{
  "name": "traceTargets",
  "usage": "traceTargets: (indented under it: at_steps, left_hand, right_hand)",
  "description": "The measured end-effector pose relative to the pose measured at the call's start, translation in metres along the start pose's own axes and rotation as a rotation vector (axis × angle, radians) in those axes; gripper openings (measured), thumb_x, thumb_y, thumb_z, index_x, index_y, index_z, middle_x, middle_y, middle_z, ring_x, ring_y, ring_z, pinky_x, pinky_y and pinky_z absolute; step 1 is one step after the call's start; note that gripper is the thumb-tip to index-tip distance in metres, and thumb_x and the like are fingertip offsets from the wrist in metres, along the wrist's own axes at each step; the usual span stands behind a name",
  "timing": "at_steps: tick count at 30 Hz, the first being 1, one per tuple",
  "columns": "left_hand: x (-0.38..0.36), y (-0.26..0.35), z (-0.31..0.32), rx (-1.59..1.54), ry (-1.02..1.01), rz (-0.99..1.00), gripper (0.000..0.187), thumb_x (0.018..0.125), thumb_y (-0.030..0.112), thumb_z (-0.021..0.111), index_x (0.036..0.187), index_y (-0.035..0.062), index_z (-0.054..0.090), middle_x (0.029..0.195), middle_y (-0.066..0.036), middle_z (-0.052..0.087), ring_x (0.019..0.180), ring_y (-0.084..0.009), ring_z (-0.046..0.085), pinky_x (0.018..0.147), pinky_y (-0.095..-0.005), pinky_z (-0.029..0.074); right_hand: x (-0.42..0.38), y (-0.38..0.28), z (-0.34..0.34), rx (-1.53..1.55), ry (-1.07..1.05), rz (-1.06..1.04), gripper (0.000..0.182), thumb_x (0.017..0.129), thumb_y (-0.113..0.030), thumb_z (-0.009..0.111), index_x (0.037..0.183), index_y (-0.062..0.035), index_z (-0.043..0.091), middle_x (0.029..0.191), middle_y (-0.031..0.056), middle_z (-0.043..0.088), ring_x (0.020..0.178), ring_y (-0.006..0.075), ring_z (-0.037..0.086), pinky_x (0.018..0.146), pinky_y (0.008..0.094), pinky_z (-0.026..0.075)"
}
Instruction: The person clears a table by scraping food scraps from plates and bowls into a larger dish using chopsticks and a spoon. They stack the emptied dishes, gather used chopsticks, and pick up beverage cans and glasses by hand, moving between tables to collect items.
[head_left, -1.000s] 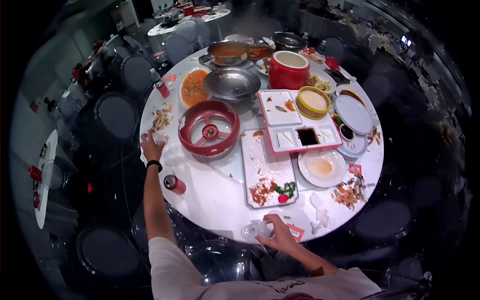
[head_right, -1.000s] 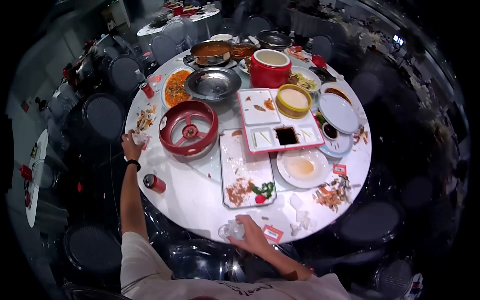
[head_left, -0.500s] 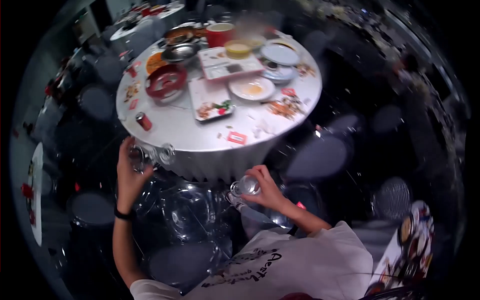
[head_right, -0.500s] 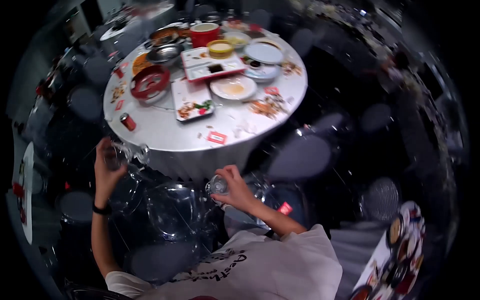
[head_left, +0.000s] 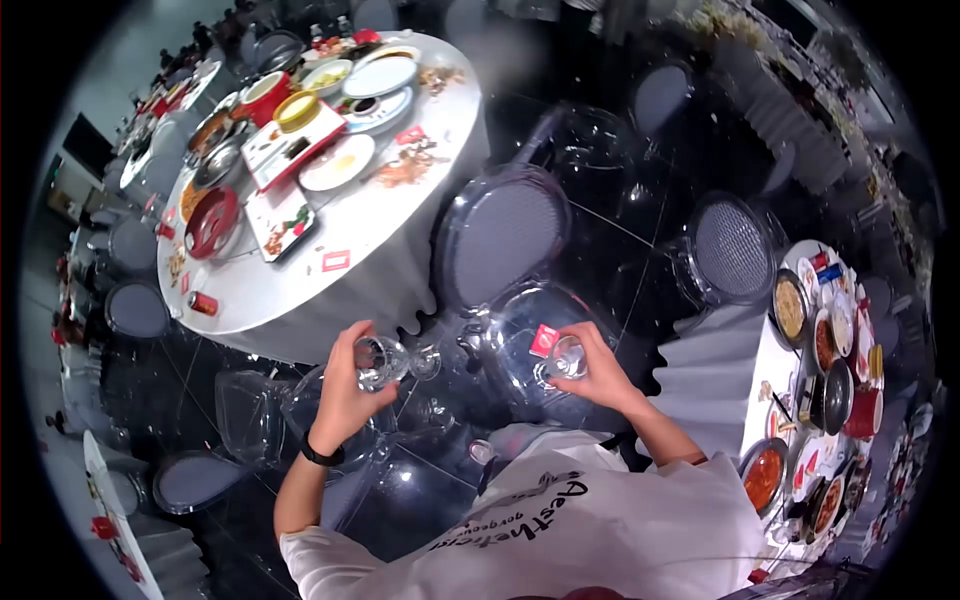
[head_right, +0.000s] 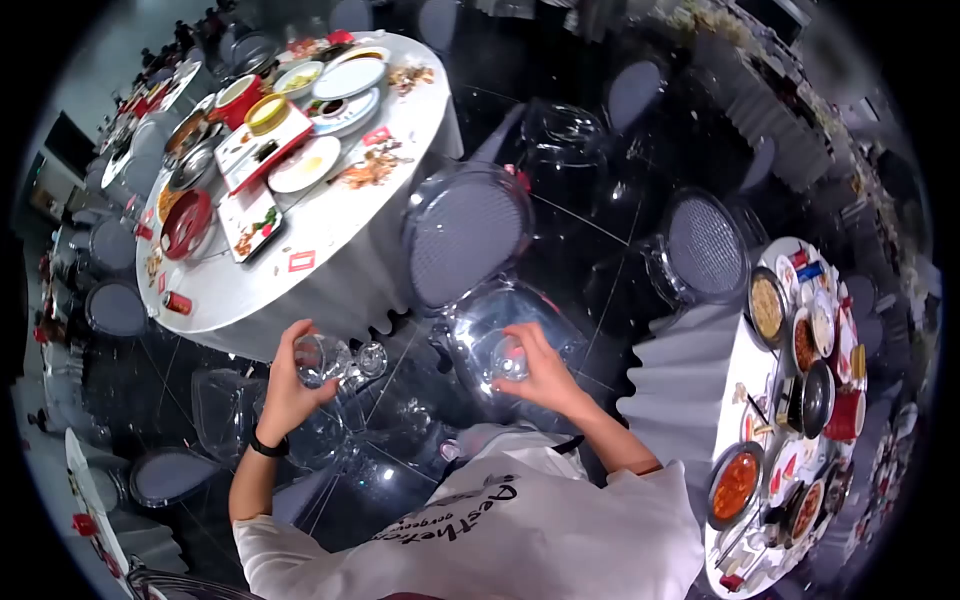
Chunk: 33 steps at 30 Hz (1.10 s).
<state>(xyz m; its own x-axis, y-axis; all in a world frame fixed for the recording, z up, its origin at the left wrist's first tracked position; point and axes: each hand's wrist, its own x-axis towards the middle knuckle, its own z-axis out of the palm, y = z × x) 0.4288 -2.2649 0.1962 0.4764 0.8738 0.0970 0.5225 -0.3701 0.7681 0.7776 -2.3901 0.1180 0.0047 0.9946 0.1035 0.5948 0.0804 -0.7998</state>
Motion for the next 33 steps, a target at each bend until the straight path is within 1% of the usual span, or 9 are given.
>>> traceTargets:
  at_steps: [6, 9, 10, 11, 12, 17, 22, 27, 33]
  left_hand:
    - [0.046, 0.067, 0.129, -0.088, 0.070, -0.161, 0.082, 0.058, 0.002, 0.075, 0.130, 0.0034, 0.037, 0.117, -0.013, 0.053, 0.094, -0.0212, 0.057, 0.078, -0.0309, 0.050]
    - [0.079, 0.101, 0.210, -0.146, 0.121, -0.184, 0.082, 0.058, -0.001, 0.075, 0.131, 0.0036, 0.037, 0.117, -0.012, 0.052, 0.094, -0.0199, 0.056, 0.077, -0.0305, 0.051]
    - [0.088, 0.106, 0.236, -0.168, 0.143, -0.223, 0.082, 0.058, -0.003, 0.074, 0.131, 0.0038, 0.036, 0.117, -0.011, 0.052, 0.094, -0.0190, 0.055, 0.077, -0.0304, 0.051]
    - [0.097, 0.113, 0.260, -0.206, 0.158, -0.259, 0.083, 0.059, -0.003, 0.075, 0.132, 0.0042, 0.036, 0.117, -0.010, 0.051, 0.094, -0.0186, 0.055, 0.077, -0.0298, 0.050]
    - [0.103, 0.117, 0.280, -0.231, 0.174, -0.258, 0.083, 0.059, -0.002, 0.075, 0.132, 0.0046, 0.036, 0.117, -0.010, 0.051, 0.094, -0.0183, 0.054, 0.077, -0.0293, 0.050]
    - [0.114, 0.148, 0.322, -0.336, 0.297, -0.338, 0.087, 0.058, -0.004, 0.076, 0.134, 0.0070, 0.033, 0.119, -0.008, 0.049, 0.095, -0.0164, 0.052, 0.076, -0.0285, 0.049]
    - [0.161, 0.168, 0.344, -0.395, 0.447, -0.282, 0.090, 0.057, -0.005, 0.076, 0.134, 0.0069, 0.032, 0.122, -0.010, 0.049, 0.096, -0.0174, 0.052, 0.079, -0.0291, 0.051]
    - [0.285, 0.173, 0.382, -0.470, 0.621, -0.077, 0.088, 0.060, -0.005, 0.076, 0.135, 0.0071, 0.031, 0.124, -0.011, 0.046, 0.101, -0.0196, 0.050, 0.081, -0.0312, 0.051]
    - [0.460, 0.143, 0.368, -0.474, 0.879, -0.079, 0.088, 0.059, -0.004, 0.077, 0.134, 0.0068, 0.031, 0.124, -0.012, 0.045, 0.103, -0.0197, 0.049, 0.082, -0.0324, 0.051]
  right_hand:
    - [-0.041, 0.112, -0.107, 0.086, 0.152, 0.232, 0.075, 0.061, -0.020, 0.084, 0.122, -0.0049, 0.044, 0.113, 0.0117, 0.046, 0.102, 0.0242, 0.054, 0.072, 0.0311, 0.049]
    - [-0.060, 0.177, -0.173, -0.106, 0.236, 0.100, 0.074, 0.061, -0.021, 0.084, 0.121, -0.0048, 0.044, 0.114, 0.0124, 0.046, 0.102, 0.0246, 0.053, 0.068, 0.0297, 0.049]
    - [-0.065, 0.184, -0.195, 0.063, 0.218, 0.293, 0.074, 0.061, -0.021, 0.084, 0.121, -0.0047, 0.044, 0.115, 0.0130, 0.046, 0.103, 0.0260, 0.052, 0.069, 0.0308, 0.049]
    - [-0.067, 0.202, -0.213, -0.103, 0.262, 0.179, 0.073, 0.061, -0.018, 0.082, 0.120, -0.0027, 0.042, 0.115, 0.0155, 0.045, 0.101, 0.0308, 0.054, 0.067, 0.0318, 0.050]
    - [-0.070, 0.211, -0.229, -0.078, 0.271, 0.224, 0.073, 0.061, -0.018, 0.082, 0.120, -0.0028, 0.043, 0.115, 0.0154, 0.045, 0.100, 0.0304, 0.053, 0.067, 0.0319, 0.050]
    - [-0.053, 0.257, -0.287, -0.014, 0.304, 0.284, 0.073, 0.060, -0.016, 0.083, 0.120, -0.0036, 0.044, 0.115, 0.0125, 0.047, 0.098, 0.0253, 0.055, 0.064, 0.0318, 0.049]
    - [0.008, 0.276, -0.323, -0.041, 0.320, 0.231, 0.072, 0.060, -0.012, 0.082, 0.120, -0.0033, 0.044, 0.114, 0.0109, 0.047, 0.095, 0.0229, 0.057, 0.065, 0.0309, 0.049]
    - [0.080, 0.309, -0.357, 0.056, 0.388, 0.156, 0.076, 0.059, -0.008, 0.083, 0.124, -0.0041, 0.043, 0.115, 0.0093, 0.048, 0.096, 0.0189, 0.056, 0.061, 0.0262, 0.049]
    - [0.283, 0.341, -0.392, 0.053, 0.302, 0.136, 0.079, 0.059, -0.012, 0.085, 0.125, -0.0048, 0.041, 0.113, 0.0087, 0.052, 0.099, 0.0194, 0.058, 0.064, 0.0269, 0.049]
